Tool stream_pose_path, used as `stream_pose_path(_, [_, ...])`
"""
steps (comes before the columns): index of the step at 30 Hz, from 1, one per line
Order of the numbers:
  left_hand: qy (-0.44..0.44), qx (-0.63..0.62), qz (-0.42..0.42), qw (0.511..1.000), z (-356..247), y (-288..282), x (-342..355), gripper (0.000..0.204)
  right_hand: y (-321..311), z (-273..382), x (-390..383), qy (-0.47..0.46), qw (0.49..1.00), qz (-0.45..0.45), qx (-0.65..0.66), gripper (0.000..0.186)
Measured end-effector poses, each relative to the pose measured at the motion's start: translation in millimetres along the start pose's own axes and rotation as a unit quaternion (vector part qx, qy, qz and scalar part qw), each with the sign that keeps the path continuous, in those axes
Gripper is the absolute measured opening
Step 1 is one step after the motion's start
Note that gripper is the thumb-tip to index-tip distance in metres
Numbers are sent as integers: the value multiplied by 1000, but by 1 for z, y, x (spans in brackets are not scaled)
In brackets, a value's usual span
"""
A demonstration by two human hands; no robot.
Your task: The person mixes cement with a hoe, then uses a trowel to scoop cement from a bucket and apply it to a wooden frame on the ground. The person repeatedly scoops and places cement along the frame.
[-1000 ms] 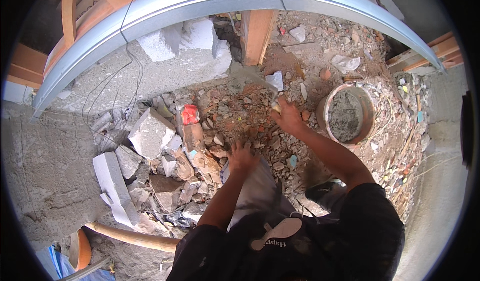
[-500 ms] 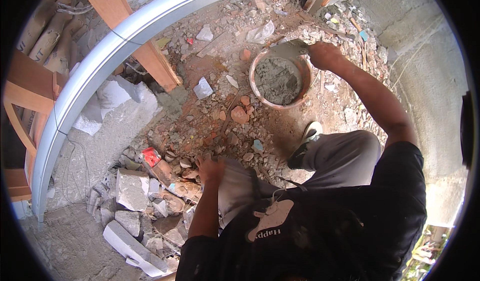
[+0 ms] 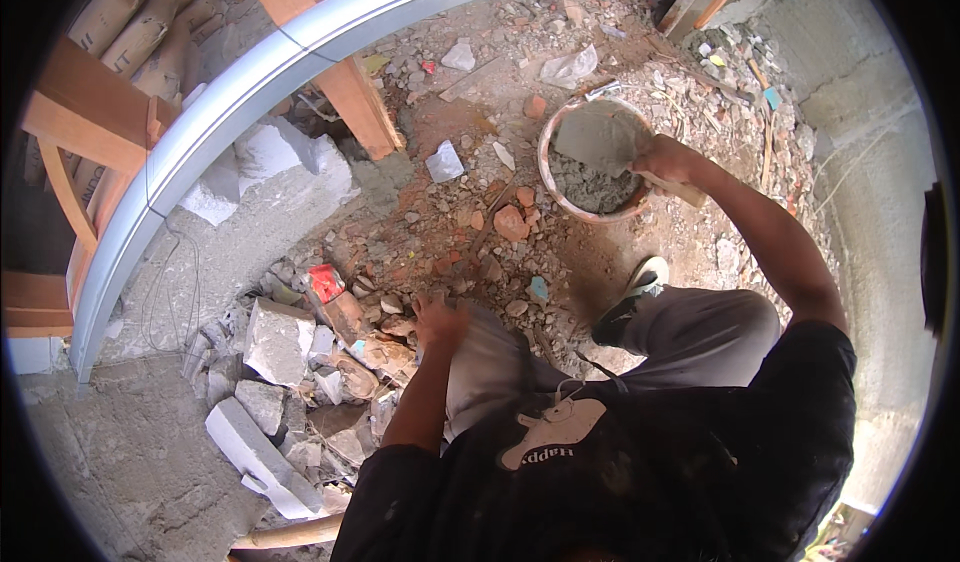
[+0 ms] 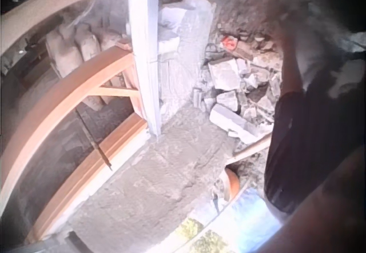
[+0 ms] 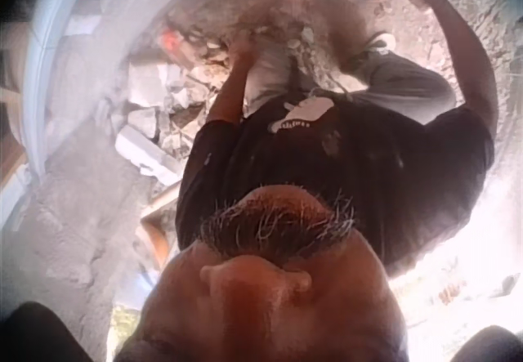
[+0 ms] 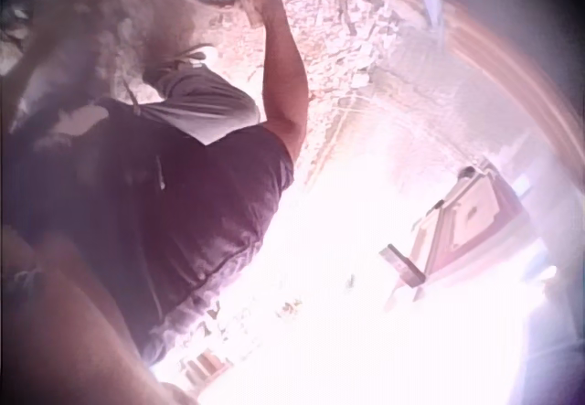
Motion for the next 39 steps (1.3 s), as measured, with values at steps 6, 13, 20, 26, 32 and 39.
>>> stream_pose_path(6, [-3,4,18,1000,-10,2,-7,61,2,-27,2,73,995,27,58,30])
stream_pose_path(13, [6,2,22,1000,-18,-1,-2,61,38,-37,37,68,963,47,256,33])
stream_pose_path(20, [-3,1,55,998,-10,-3,-5,61,79,-63,-13,59,852,41,519,36])
stream_pose_path(26, [12,-10,29,999,-6,-1,-7,58,83,2,-56,-17,893,13,449,29])
stream_pose_path(32, [8,-19,27,999,-4,0,-5,57,152,119,-43,-31,830,168,531,22])
stream_pose_path(39, [1,-17,18,1000,-5,7,1,58,206,261,76,-132,622,319,703,32])
Point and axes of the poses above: each hand's wrist, its own x-axis towards the middle knuckle, its own y-axis out of the palm, z = x × y, the point moved 5 cm from there along x, towards the middle knuckle, and after that the axes turned 14 degrees about -y, right-handed, at the moved point
